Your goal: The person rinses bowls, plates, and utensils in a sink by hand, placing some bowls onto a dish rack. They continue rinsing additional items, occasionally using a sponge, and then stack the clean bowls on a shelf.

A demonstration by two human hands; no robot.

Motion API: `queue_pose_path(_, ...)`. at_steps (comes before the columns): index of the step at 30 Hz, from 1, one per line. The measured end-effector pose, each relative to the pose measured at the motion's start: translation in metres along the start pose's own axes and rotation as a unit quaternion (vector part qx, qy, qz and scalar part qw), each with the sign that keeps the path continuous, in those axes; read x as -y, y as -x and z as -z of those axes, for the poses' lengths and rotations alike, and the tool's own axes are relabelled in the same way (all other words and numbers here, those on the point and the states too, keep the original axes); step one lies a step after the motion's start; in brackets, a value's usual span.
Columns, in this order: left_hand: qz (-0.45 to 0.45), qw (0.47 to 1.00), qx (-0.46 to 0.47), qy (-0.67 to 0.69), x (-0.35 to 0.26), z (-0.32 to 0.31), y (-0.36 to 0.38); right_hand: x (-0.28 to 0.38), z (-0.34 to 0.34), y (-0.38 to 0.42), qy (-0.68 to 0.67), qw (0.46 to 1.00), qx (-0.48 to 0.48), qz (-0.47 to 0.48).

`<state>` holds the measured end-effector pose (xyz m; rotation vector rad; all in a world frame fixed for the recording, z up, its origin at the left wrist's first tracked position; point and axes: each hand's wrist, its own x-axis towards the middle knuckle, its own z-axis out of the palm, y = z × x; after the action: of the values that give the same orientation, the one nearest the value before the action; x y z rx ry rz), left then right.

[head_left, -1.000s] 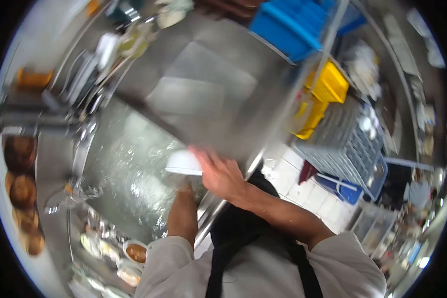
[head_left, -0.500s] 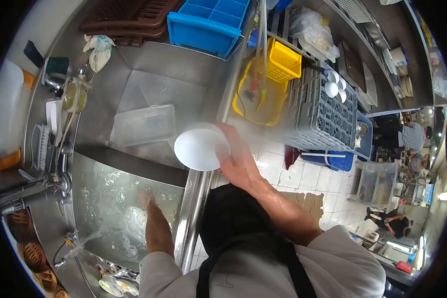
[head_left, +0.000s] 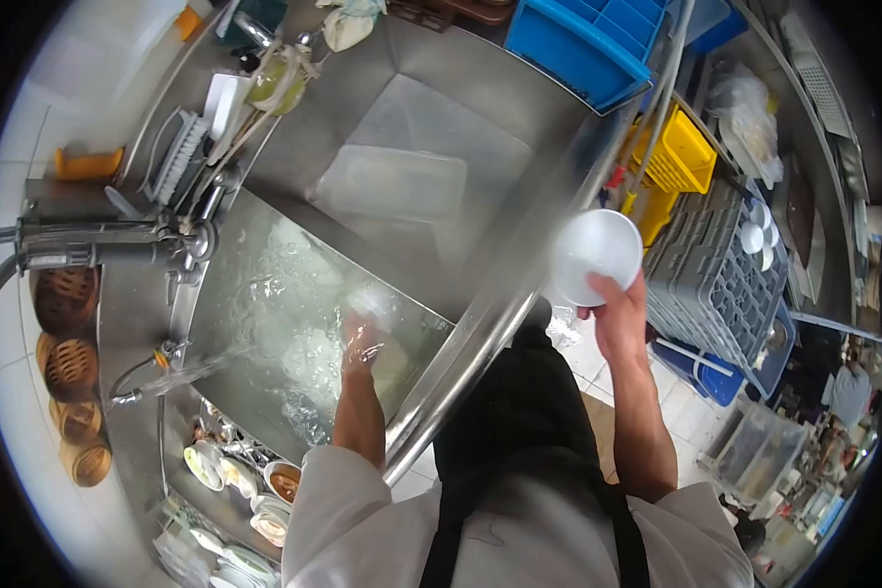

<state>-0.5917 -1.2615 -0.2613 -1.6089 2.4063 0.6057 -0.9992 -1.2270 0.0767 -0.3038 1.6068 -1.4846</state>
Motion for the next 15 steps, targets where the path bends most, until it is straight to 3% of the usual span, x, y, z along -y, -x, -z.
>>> queue_pose_path(2, -0.111, 0.958, -0.206, 0.163, -0.012, 0.042, 0.022, 0.004, 0.012, 0.0, -0.039, 0.999, -0.028, 0.0)
queue_pose_path(3, -0.033, 0.979, -0.137, 0.149, -0.042, 0.101, 0.033, 0.004, 0.026, -0.003, -0.064, 0.997, -0.034, -0.011)
queue_pose_path(4, 0.027, 0.927, -0.198, 0.316, -0.015, 0.071, 0.04, 0.007, 0.042, -0.004, -0.083, 0.996, -0.01, -0.014)
queue_pose_path(5, 0.024, 0.985, -0.109, 0.131, 0.026, 0.054, 0.059, 0.004, 0.055, -0.008, -0.107, 0.993, -0.039, -0.018)
queue_pose_path(6, -0.011, 0.998, -0.031, -0.06, 0.063, 0.04, 0.075, 0.001, 0.076, -0.011, -0.132, 0.987, -0.086, -0.012)
queue_pose_path(8, 0.169, 0.98, 0.068, 0.075, -0.008, 0.162, 0.078, -0.013, 0.134, -0.01, -0.162, 0.968, -0.181, -0.068)
queue_pose_path(9, 0.137, 0.964, -0.019, 0.225, 0.035, 0.139, 0.061, -0.017, 0.168, -0.009, -0.209, 0.96, -0.175, -0.07)
queue_pose_path(10, 0.082, 0.922, -0.091, 0.366, 0.072, 0.119, 0.046, -0.026, 0.207, -0.012, -0.253, 0.952, -0.154, -0.072)
queue_pose_path(11, 0.085, 0.656, -0.158, 0.733, 0.057, 0.152, 0.048, -0.068, 0.28, -0.022, 0.066, 0.983, -0.138, 0.099)
queue_pose_path(12, 0.075, 0.668, -0.174, 0.72, 0.022, 0.194, 0.034, -0.074, 0.321, -0.016, -0.105, 0.975, -0.191, 0.033)
queue_pose_path(13, 0.054, 0.737, -0.165, 0.653, -0.012, 0.237, 0.021, -0.067, 0.366, -0.015, -0.193, 0.948, -0.253, 0.015)
queue_pose_path(15, -0.011, 0.832, -0.143, 0.536, -0.085, 0.32, 0.006, -0.06, 0.463, -0.026, -0.161, 0.926, -0.337, 0.049)
